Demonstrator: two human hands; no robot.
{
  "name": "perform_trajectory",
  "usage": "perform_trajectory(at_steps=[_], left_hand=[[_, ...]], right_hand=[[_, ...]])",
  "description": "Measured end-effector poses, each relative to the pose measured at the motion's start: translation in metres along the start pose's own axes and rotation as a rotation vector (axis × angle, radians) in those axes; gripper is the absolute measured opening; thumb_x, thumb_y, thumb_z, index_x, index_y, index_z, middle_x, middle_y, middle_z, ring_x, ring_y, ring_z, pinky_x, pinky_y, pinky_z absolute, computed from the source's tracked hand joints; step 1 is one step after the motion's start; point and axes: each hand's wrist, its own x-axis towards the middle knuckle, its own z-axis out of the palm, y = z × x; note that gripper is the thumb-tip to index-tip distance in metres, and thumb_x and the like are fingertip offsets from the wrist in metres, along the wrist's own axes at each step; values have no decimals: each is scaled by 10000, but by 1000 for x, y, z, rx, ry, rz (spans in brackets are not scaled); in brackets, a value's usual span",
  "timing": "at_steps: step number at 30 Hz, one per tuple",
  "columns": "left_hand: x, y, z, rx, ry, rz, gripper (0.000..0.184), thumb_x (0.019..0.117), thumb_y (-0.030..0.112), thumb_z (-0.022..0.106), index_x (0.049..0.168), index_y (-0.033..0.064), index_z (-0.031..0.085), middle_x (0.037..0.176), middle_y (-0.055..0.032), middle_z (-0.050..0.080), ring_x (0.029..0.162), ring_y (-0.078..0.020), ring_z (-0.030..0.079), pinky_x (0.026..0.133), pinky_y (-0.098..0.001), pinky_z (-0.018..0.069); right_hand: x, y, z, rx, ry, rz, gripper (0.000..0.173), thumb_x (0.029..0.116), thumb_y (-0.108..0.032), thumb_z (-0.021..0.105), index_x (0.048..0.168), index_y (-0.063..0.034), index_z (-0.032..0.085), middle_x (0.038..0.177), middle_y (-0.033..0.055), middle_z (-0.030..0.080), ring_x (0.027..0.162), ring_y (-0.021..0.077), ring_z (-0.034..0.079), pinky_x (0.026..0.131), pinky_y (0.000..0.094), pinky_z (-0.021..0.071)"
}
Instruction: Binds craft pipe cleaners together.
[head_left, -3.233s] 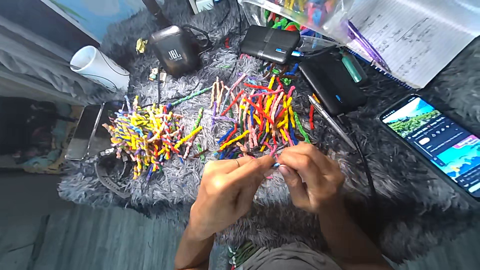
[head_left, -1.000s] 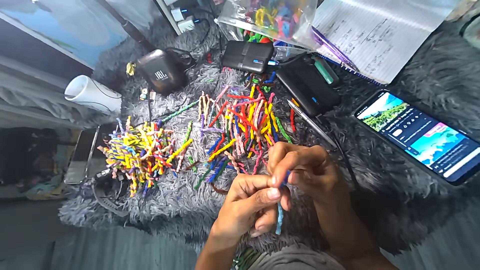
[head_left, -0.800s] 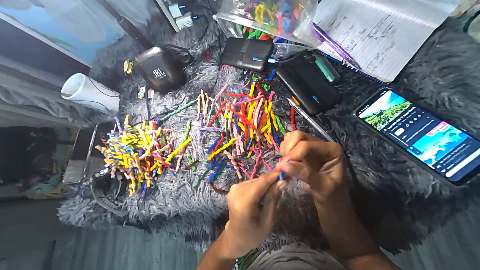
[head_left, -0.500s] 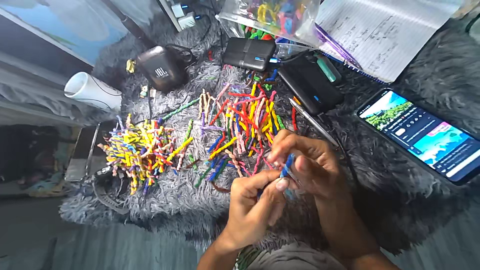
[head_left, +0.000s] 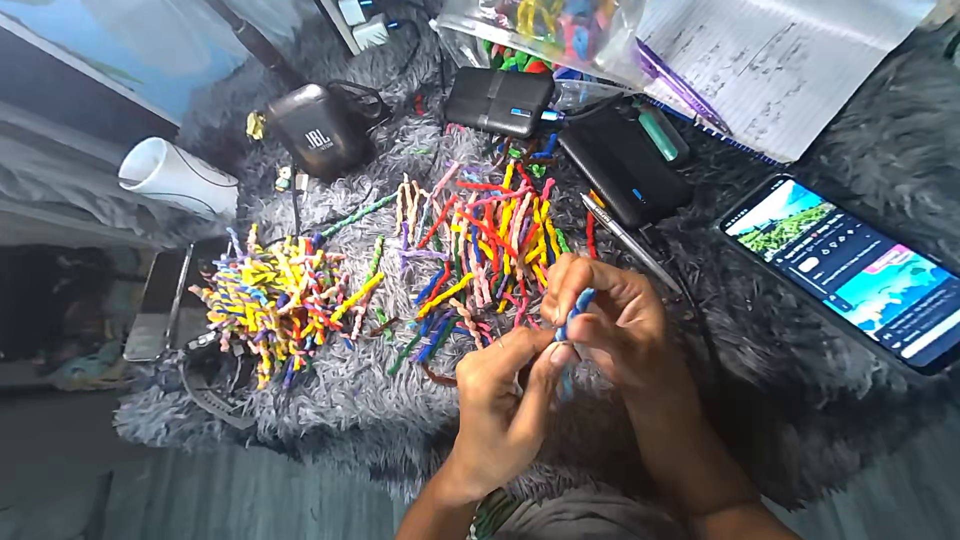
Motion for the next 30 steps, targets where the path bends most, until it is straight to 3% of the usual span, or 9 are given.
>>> perform_trajectory(at_steps=[2, 5, 8, 14, 17, 21, 24, 26, 30], left_hand=[[2, 6, -4, -393, -106, -173, 268, 1090, 207, 487, 955, 49, 657, 793, 97, 646, 622, 106, 546, 533, -70, 458], [4, 8, -10, -757, -200, -321, 237, 1073, 238, 530, 1017, 81, 699, 821, 121, 683, 594, 120, 542, 489, -67, 436], [2, 8, -9, -571, -198, -248, 216, 1071, 180, 532, 1014, 34, 680, 716, 118, 631, 586, 116, 537, 500, -62, 435], [-6, -4, 8, 435, 103, 174, 225, 1028, 83, 545, 965, -82, 684, 666, -91, 647, 588, -48, 599, 597, -163, 503], [-6, -4, 7, 266, 81, 91, 224, 1044, 75, 525, 942, -74, 656, 655, -55, 608, 575, -2, 571, 573, -130, 497], [-2, 8, -4, -526, -81, -244, 243, 1082, 194, 504, 980, 55, 674, 663, 128, 591, 537, 106, 508, 467, -76, 418], [2, 9, -13, -900, -221, -396, 236, 1063, 254, 551, 1010, 84, 706, 697, 135, 640, 527, 108, 533, 449, -75, 420], [2, 8, -12, -871, -243, -388, 227, 1065, 240, 547, 1016, 76, 696, 683, 139, 626, 536, 109, 534, 458, -71, 419], [-8, 3, 0, -277, -50, -101, 208, 1068, 152, 531, 976, 16, 659, 661, 83, 584, 571, 93, 524, 519, -78, 448]], right_hand=[[0, -2, -3, 68, -138, 27, 384, 981, -516, 608, 1056, -152, 707, 930, -114, 639, 754, -68, 587, 629, 103, 504], [0, -2, -4, 113, -216, -25, 285, 1022, -354, 615, 1010, -92, 727, 976, -75, 668, 807, -57, 627, 685, 106, 543], [-3, -3, -1, 43, -100, -68, 179, 980, -221, 686, 849, -100, 691, 892, -84, 635, 754, -64, 599, 651, 91, 521], [-6, 0, 10, -214, 171, -97, 134, 887, -144, 746, 796, -164, 650, 838, -104, 594, 828, -38, 581, 720, 115, 506], [-4, 0, 9, -226, 148, -85, 142, 898, -168, 751, 809, -158, 641, 852, -102, 593, 794, -51, 580, 693, 102, 515], [-1, -3, 2, -36, -110, -19, 320, 1013, -425, 599, 942, -127, 691, 943, -103, 636, 782, -75, 597, 663, 97, 526], [-1, -2, 0, 51, -183, -68, 213, 1016, -269, 637, 959, -80, 718, 974, -78, 666, 854, -61, 621, 748, 111, 541], [-3, -3, 1, -11, -98, -92, 153, 973, -221, 694, 885, -97, 713, 900, -91, 657, 824, -60, 612, 738, 107, 527], [-7, -5, 8, -192, 55, -115, 136, 925, -184, 740, 830, -137, 655, 851, -99, 594, 788, -62, 581, 697, 96, 519]])
